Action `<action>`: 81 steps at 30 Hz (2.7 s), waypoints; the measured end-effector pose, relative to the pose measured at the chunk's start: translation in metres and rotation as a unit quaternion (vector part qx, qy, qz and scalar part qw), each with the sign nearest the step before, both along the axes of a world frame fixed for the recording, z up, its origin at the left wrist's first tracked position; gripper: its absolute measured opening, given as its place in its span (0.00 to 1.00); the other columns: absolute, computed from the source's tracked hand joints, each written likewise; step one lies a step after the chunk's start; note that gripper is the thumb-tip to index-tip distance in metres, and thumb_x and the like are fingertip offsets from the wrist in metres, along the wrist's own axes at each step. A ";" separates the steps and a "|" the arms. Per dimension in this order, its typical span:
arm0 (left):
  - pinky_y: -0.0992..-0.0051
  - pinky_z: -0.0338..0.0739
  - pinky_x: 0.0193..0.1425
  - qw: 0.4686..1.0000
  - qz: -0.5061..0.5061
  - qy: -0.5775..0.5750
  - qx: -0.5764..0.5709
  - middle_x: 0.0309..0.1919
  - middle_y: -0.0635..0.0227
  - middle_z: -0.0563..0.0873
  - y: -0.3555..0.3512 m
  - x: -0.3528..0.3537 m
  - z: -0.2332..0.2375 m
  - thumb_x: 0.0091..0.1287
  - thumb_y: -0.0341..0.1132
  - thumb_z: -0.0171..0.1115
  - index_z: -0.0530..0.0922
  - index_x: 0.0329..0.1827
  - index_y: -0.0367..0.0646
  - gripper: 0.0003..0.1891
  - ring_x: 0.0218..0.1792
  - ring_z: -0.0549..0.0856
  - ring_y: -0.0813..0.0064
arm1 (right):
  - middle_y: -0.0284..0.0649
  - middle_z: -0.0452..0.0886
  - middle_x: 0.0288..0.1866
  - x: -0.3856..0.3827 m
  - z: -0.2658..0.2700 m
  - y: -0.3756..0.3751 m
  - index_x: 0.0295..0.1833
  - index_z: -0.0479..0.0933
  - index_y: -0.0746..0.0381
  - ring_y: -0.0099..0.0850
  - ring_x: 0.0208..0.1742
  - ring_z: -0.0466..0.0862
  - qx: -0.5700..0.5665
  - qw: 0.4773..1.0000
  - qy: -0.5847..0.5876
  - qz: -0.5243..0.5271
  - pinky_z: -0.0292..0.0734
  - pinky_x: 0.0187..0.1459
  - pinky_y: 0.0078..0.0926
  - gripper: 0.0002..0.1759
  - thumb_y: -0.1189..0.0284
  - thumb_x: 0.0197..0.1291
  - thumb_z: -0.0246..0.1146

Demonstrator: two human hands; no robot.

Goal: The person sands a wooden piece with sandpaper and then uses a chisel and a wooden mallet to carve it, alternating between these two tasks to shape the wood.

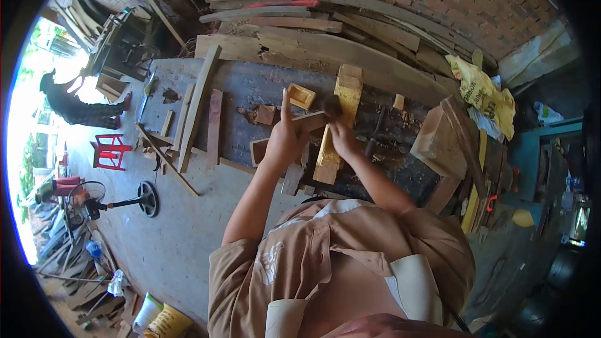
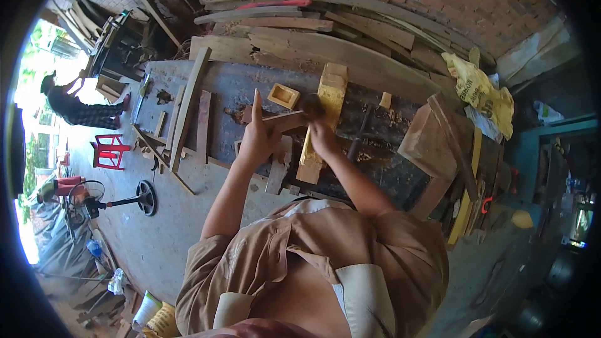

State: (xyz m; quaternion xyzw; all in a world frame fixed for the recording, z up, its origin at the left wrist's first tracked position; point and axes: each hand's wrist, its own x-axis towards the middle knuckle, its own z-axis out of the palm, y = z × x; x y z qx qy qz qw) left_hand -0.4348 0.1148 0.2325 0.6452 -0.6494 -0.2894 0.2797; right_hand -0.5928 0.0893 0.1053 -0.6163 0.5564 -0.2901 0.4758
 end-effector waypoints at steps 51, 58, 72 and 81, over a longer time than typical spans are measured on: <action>0.63 0.73 0.25 0.993 -0.099 -0.050 -0.027 0.23 0.46 0.78 -0.029 -0.014 0.018 0.41 0.24 0.57 0.33 0.65 0.34 0.50 0.23 0.79 0.50 | 0.42 0.77 0.45 -0.002 0.067 -0.031 0.54 0.69 0.64 0.26 0.48 0.75 -0.019 0.995 -0.057 0.082 0.65 0.51 0.22 0.24 0.58 0.65 0.41; 0.62 0.73 0.25 0.990 -0.128 -0.039 -0.050 0.21 0.48 0.78 -0.029 -0.010 0.018 0.42 0.25 0.57 0.34 0.66 0.36 0.49 0.23 0.79 0.51 | 0.40 0.77 0.35 -0.017 -0.003 -0.044 0.46 0.73 0.67 0.25 0.37 0.75 -0.011 0.992 -0.121 0.021 0.67 0.42 0.22 0.21 0.61 0.64 0.44; 0.60 0.70 0.28 0.992 -0.119 -0.045 -0.004 0.20 0.49 0.77 -0.031 -0.004 0.027 0.49 0.28 0.58 0.38 0.67 0.44 0.46 0.25 0.79 0.51 | 0.42 0.77 0.37 -0.032 -0.064 -0.036 0.43 0.72 0.67 0.30 0.39 0.76 -0.034 0.988 -0.140 -0.062 0.67 0.44 0.25 0.21 0.59 0.64 0.44; 0.61 0.71 0.30 0.991 -0.068 -0.105 0.037 0.20 0.50 0.78 -0.031 -0.003 0.026 0.53 0.31 0.58 0.38 0.67 0.44 0.43 0.26 0.79 0.52 | 0.55 0.75 0.32 -0.021 -0.075 -0.046 0.35 0.71 0.67 0.51 0.36 0.75 -0.096 0.991 -0.008 -0.094 0.67 0.37 0.35 0.21 0.59 0.62 0.44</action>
